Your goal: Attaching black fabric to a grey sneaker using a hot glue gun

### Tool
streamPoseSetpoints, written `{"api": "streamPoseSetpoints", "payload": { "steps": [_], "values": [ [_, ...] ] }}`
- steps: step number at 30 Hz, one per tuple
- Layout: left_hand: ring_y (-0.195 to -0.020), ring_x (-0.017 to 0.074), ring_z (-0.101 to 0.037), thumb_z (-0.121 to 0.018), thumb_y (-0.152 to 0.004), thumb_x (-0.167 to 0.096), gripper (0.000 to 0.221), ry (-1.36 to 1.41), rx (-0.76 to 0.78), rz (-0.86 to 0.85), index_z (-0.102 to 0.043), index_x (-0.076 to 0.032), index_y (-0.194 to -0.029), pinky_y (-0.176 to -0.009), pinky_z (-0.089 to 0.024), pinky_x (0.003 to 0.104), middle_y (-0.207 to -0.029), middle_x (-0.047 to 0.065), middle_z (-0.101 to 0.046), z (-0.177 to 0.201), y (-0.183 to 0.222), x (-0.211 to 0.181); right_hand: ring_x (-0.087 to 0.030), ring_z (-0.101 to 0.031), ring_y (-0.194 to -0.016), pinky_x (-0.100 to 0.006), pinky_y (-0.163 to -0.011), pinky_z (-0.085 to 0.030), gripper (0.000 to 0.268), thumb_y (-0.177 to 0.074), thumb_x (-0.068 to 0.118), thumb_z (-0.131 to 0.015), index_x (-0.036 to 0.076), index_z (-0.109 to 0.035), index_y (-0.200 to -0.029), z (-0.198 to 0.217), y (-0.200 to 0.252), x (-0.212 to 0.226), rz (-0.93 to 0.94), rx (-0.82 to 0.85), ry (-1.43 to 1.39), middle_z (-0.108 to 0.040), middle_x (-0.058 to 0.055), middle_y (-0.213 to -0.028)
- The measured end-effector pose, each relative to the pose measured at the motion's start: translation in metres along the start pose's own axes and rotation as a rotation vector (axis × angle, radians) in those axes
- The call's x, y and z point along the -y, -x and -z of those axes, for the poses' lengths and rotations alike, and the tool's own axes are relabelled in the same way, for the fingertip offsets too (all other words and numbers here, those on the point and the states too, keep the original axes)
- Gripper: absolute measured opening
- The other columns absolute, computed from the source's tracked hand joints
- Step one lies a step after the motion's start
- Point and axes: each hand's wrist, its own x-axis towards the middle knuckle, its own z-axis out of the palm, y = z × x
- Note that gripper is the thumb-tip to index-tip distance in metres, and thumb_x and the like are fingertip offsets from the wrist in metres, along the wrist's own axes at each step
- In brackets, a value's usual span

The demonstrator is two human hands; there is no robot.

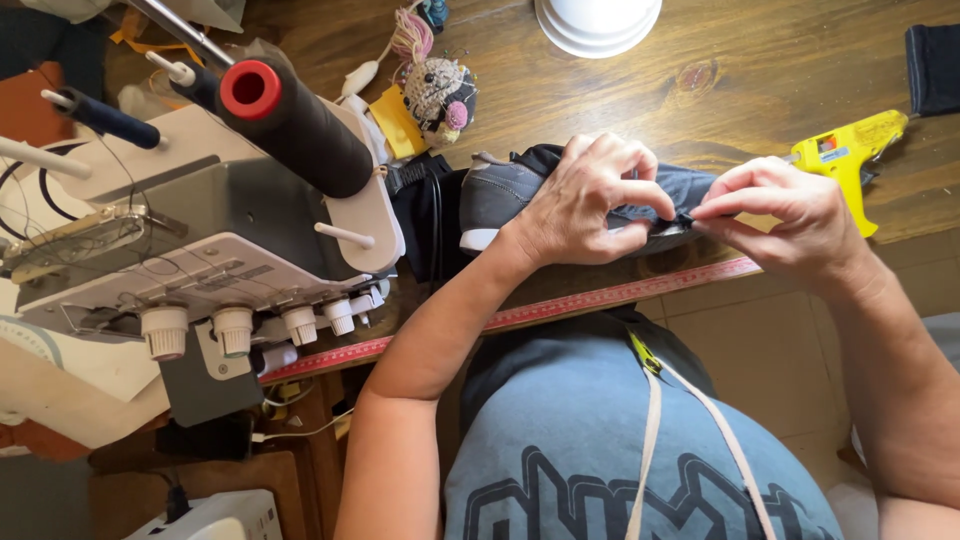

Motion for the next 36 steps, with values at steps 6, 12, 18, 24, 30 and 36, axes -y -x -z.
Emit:
{"api": "streamPoseSetpoints", "payload": {
  "steps": [6,12,18,24,30,36],
  "values": [
    [-0.087,0.0263,-0.055,-0.075,-0.086,-0.029,0.013,-0.002,-0.118,-0.159,-0.068,-0.02,-0.092,-0.083,-0.038,0.045,-0.098,0.002,-0.06,-0.004,-0.002,-0.014,-0.022,-0.069,-0.095,-0.03,-0.096,-0.056,0.015,-0.089,-0.006,-0.081,-0.001,-0.075,-0.103,0.008,0.001,0.0,-0.034,-0.087,-0.189,-0.072,-0.017,-0.106],
    [-0.086,0.0273,-0.057,-0.083,-0.077,-0.038,0.034,-0.131,-0.204,0.045,-0.062,-0.015,-0.091,-0.079,-0.041,0.042,-0.091,0.003,-0.064,-0.019,-0.002,-0.041,-0.022,-0.068,-0.093,-0.03,-0.093,-0.055,0.016,-0.087,-0.004,-0.085,-0.002,-0.076,-0.1,0.003,0.003,-0.013,-0.009,-0.132,-0.152,-0.071,-0.018,-0.104],
    [-0.084,0.0271,-0.053,-0.078,-0.086,-0.033,0.019,-0.235,-0.297,0.098,-0.068,-0.018,-0.094,-0.079,-0.04,0.043,-0.089,0.002,-0.058,-0.039,-0.001,-0.054,-0.021,-0.068,-0.097,-0.03,-0.095,-0.054,0.015,-0.09,-0.006,-0.078,0.002,-0.077,-0.103,0.009,0.003,-0.013,-0.005,-0.057,-0.105,-0.072,-0.016,-0.11],
    [-0.085,0.0258,-0.052,-0.075,-0.089,-0.02,0.008,-0.257,-0.322,0.195,-0.068,-0.016,-0.092,-0.08,-0.039,0.042,-0.092,0.0,-0.056,-0.043,-0.004,-0.069,-0.03,-0.068,-0.106,-0.038,-0.103,-0.053,0.009,-0.101,-0.014,-0.073,-0.008,-0.075,-0.107,0.028,0.02,-0.024,-0.072,-0.223,-0.086,-0.072,-0.023,-0.11],
    [-0.082,0.0255,-0.052,-0.072,-0.086,-0.011,0.009,-0.284,-0.344,0.205,-0.066,-0.014,-0.092,-0.081,-0.04,0.04,-0.092,0.002,-0.057,-0.045,-0.008,-0.074,-0.018,-0.061,-0.092,-0.028,-0.082,-0.05,0.019,-0.105,-0.004,-0.082,-0.004,-0.075,-0.122,0.026,0.077,-0.088,-0.375,-0.305,-0.065,-0.069,-0.017,-0.115],
    [-0.08,0.0251,-0.058,-0.069,-0.091,-0.007,0.008,-0.284,-0.272,0.222,-0.063,-0.011,-0.095,-0.081,-0.042,0.039,-0.088,0.004,-0.062,-0.041,-0.011,-0.077,-0.03,-0.065,-0.106,-0.039,-0.102,-0.054,0.019,-0.095,-0.011,-0.078,-0.003,-0.076,-0.112,0.027,0.01,-0.036,0.191,-0.151,-0.125,-0.07,-0.022,-0.113]
  ]
}}
